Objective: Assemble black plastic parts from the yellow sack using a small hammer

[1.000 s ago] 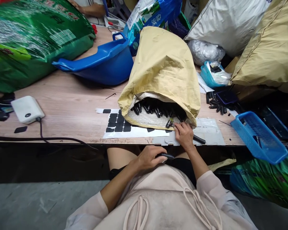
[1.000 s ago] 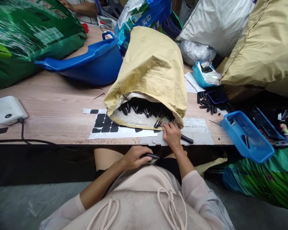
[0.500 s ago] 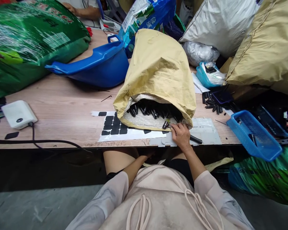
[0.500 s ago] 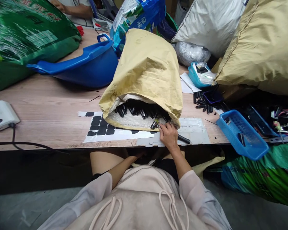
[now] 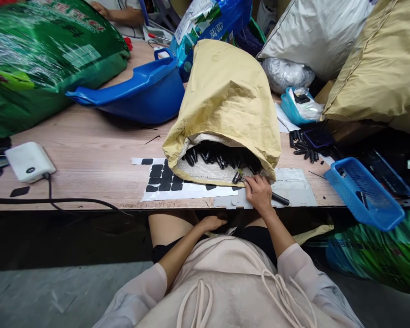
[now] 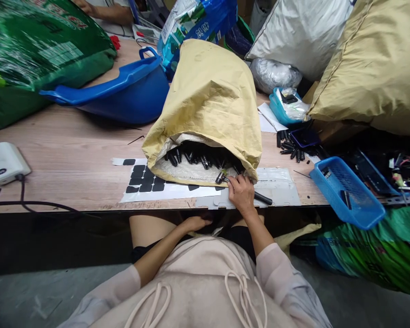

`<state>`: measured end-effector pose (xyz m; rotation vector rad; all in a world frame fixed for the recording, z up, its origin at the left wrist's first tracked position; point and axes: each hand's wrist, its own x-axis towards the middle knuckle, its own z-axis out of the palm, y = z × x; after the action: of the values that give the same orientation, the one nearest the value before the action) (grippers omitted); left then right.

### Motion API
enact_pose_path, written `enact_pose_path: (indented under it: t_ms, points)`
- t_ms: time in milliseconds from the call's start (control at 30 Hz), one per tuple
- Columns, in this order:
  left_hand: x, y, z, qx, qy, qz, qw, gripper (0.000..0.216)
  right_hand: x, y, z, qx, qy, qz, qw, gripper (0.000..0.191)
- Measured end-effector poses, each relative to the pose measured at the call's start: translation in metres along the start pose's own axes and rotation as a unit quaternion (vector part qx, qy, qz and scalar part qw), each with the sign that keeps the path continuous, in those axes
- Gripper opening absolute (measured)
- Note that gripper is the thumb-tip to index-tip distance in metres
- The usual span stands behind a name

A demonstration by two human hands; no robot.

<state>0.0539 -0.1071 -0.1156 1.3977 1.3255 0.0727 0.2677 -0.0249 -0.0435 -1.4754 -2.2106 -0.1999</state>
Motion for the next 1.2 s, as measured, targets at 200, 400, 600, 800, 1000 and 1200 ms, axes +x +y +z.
enact_pose_path:
  t_ms: [200,400,600,800,1000,1200]
  points:
    - [-0.064,0.049,-0.065,-0.032,-0.119,0.151,0.981,0.032,-0.001,0.0,0.001,0.005,-0.001,0.005,1.0,0.026]
    - [-0.053,0.079,-0.145,0.047,0.44,0.004,0.897,0.027,-0.001,0.0,0.002,0.006,-0.013,0.01,1.0,0.027]
    - [-0.009,0.089,-0.164,0.119,0.523,-0.158,0.829,0.025,-0.001,0.001,0.003,0.003,-0.009,0.007,1.0,0.026]
    - [-0.014,0.078,-0.149,0.107,0.538,-0.119,0.828,0.023,0.0,0.001,0.002,0.005,-0.009,0.005,1.0,0.026]
    - [-0.04,0.059,-0.114,0.106,0.497,0.054,0.859,0.029,0.0,0.0,0.001,0.007,-0.011,0.006,1.0,0.026]
    - [-0.03,0.048,-0.101,0.124,0.339,0.217,0.907,0.013,0.0,0.0,0.0,0.013,-0.008,0.006,1.0,0.026]
